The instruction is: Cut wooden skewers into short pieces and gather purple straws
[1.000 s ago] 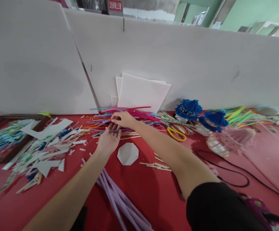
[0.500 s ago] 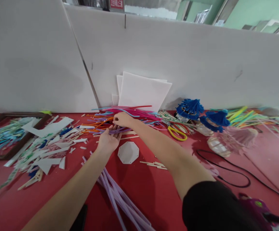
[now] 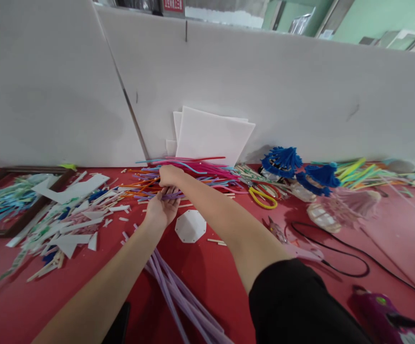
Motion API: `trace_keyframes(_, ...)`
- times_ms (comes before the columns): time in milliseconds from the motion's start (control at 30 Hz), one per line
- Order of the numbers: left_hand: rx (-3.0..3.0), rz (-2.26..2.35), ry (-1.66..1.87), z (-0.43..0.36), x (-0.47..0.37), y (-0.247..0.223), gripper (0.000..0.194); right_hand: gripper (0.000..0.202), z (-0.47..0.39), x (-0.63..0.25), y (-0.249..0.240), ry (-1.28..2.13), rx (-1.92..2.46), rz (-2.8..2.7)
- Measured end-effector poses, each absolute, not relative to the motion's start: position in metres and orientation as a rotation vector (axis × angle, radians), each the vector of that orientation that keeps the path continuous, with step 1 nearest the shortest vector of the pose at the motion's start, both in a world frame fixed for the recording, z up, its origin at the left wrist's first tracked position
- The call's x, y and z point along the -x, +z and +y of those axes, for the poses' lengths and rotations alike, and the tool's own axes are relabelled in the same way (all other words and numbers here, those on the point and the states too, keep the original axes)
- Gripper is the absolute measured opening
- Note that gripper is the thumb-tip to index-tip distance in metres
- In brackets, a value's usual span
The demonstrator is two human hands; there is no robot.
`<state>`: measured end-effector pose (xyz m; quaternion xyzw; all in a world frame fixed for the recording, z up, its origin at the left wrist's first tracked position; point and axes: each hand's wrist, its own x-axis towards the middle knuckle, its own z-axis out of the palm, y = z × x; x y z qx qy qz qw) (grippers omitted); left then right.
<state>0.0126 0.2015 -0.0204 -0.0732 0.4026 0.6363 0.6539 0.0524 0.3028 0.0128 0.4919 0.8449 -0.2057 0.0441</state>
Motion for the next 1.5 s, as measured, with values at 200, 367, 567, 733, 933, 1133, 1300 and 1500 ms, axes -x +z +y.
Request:
trace_keyframes(200, 0.156, 0.911, 1.425, 0.201, -0.011, -0.019, 0.026, 0.021, 0.301, -0.051, 0.014, -0.697, -1.545, 2.701)
trace_keyframes(367, 0.155, 0.911, 1.422, 0.202, -0.01, -0.022, 0.023, 0.026, 0.304, -0.064, 0.022, -0.806, -1.575, 2.737)
trace_keyframes(567, 0.162, 0.888, 1.447, 0.202, -0.011, -0.021, 0.026, 0.019, 0.3, -0.074, 0.036, -0.884, -1.541, 2.638)
trace_keyframes(733, 0.178, 0.87, 1.471, 0.201, -0.014, -0.017, 0.026, 0.016, 0.297, -0.081, 0.038, -0.842, -1.423, 2.606)
trace_keyframes(933, 0.202, 0.848, 1.481, 0.201, -0.014, -0.013, 0.026, 0.028, 0.298, -0.083, 0.034, -0.686, -1.387, 2.551)
trace_keyframes(1133, 0.225, 0.819, 1.465, 0.203, -0.014, -0.009, 0.031, 0.029, 0.294, -0.09, 0.049, -0.36, -1.733, 2.77)
trace_keyframes(1300, 0.199, 0.774, 1.469, 0.2, -0.018, -0.003, 0.022, 0.034, 0.285, -0.1, 0.066, -0.345, -1.736, 2.877)
trace_keyframes(1500, 0.132, 0.731, 1.506, 0.203, -0.02, -0.005, 0.025, 0.021, 0.274, -0.117, 0.059, -0.746, -1.26, 2.749)
